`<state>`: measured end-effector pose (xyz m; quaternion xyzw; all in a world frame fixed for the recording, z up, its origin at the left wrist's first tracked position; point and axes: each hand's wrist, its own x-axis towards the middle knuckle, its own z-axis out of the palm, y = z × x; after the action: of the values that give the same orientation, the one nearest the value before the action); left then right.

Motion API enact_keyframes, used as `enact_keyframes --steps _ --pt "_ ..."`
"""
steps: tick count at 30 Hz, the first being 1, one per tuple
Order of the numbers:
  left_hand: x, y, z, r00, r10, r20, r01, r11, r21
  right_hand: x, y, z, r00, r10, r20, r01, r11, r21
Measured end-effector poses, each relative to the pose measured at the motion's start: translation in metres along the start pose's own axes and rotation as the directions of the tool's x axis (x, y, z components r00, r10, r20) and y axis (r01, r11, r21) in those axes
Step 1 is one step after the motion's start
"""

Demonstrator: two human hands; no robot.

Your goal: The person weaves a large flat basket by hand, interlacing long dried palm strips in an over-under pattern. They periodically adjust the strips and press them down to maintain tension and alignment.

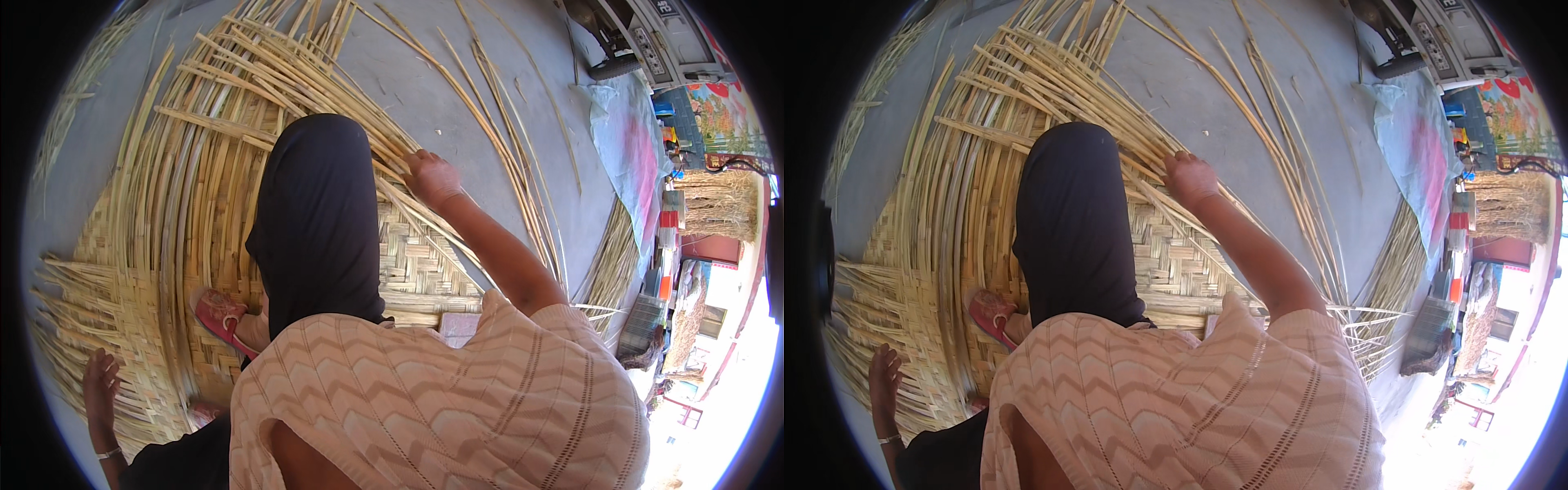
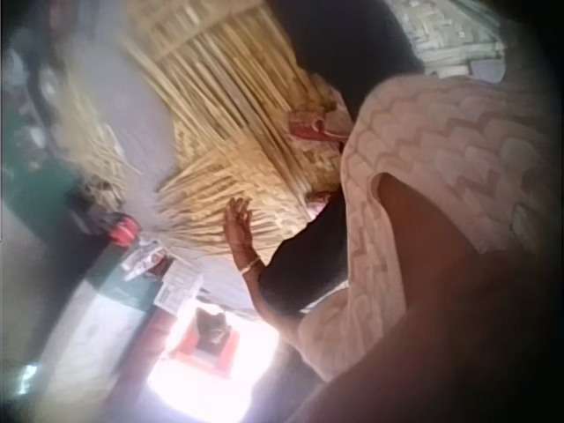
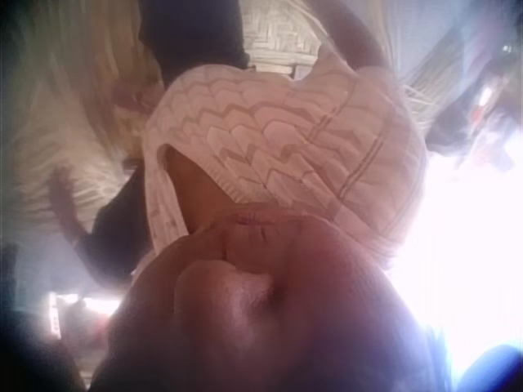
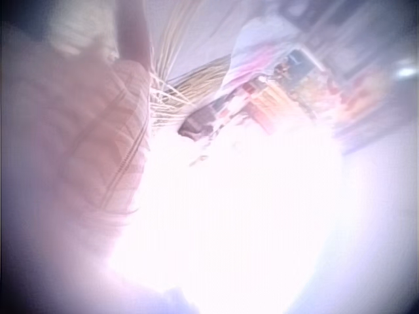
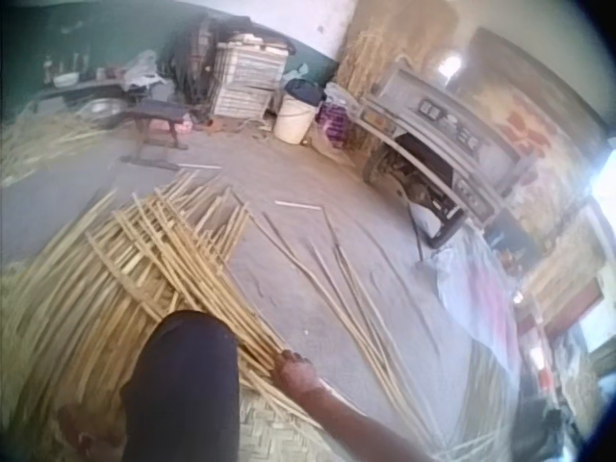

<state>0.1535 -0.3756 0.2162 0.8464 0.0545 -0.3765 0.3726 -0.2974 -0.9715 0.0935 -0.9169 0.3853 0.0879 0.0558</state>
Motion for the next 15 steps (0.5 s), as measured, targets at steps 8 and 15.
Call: enact_keyframes --steps 8,15 --pt "-0.011 0.02 0.012 0.999 0.041 -0.002 -0.041 0.999 0.025 0.016 -0.001 -0.003 0.967 0.091 0.237 -0.098 0.995 0.02" --pt "-0.022 0.027 0.018 0.996 0.078 0.036 -0.076 0.996 -0.045 0.062 -0.017 -0.079 0.975 -0.018 0.219 -0.042 0.964 0.264"
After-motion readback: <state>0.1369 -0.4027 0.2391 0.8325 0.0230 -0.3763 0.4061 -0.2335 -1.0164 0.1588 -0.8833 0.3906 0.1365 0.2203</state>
